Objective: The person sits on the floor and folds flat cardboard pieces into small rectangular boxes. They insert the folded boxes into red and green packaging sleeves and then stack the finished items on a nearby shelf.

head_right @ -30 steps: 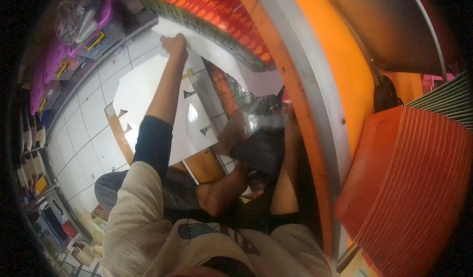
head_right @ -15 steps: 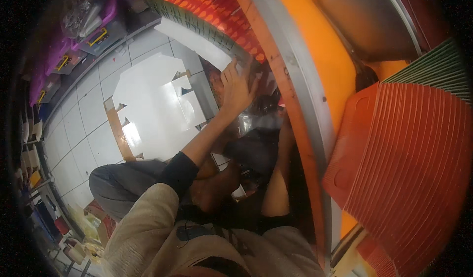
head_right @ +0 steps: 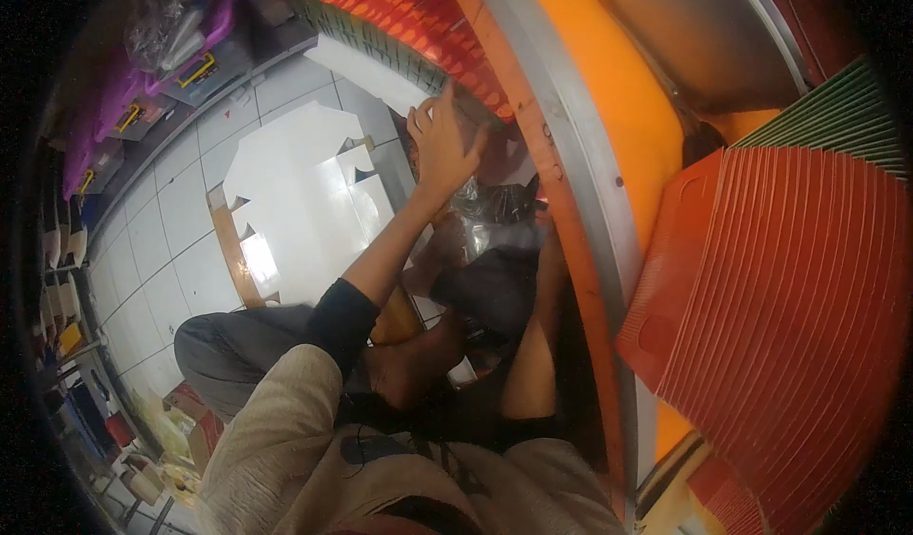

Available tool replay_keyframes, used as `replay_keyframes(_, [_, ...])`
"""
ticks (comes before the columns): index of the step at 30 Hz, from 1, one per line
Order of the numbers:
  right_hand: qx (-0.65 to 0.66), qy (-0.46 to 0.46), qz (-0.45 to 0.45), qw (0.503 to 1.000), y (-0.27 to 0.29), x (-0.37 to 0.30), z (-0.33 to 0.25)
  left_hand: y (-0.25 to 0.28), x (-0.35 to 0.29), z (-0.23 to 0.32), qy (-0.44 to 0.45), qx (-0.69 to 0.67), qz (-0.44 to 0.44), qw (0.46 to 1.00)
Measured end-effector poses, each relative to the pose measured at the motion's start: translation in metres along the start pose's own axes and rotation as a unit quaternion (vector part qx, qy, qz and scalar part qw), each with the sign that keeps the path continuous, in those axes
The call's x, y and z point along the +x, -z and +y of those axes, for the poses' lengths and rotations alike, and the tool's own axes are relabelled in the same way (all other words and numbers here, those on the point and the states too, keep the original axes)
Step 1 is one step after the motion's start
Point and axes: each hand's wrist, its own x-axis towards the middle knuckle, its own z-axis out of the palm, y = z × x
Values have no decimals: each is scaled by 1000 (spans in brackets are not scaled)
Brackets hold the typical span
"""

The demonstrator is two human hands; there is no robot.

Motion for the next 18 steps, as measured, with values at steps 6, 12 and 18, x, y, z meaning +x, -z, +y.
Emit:
replay_keyframes(6, [-18, -26, 14, 999, -4, -2, -9, 4, 23, -2, 166, -78, -40, 982])
replay_keyframes(12, [8, -17, 8, 1000, -4, 0, -3, 1, 22, 1, 83, 11, 93, 992])
replay_keyframes(18, [4, -22, 7, 1000, -3, 0, -1, -3, 33, -17, 37, -3, 79, 996])
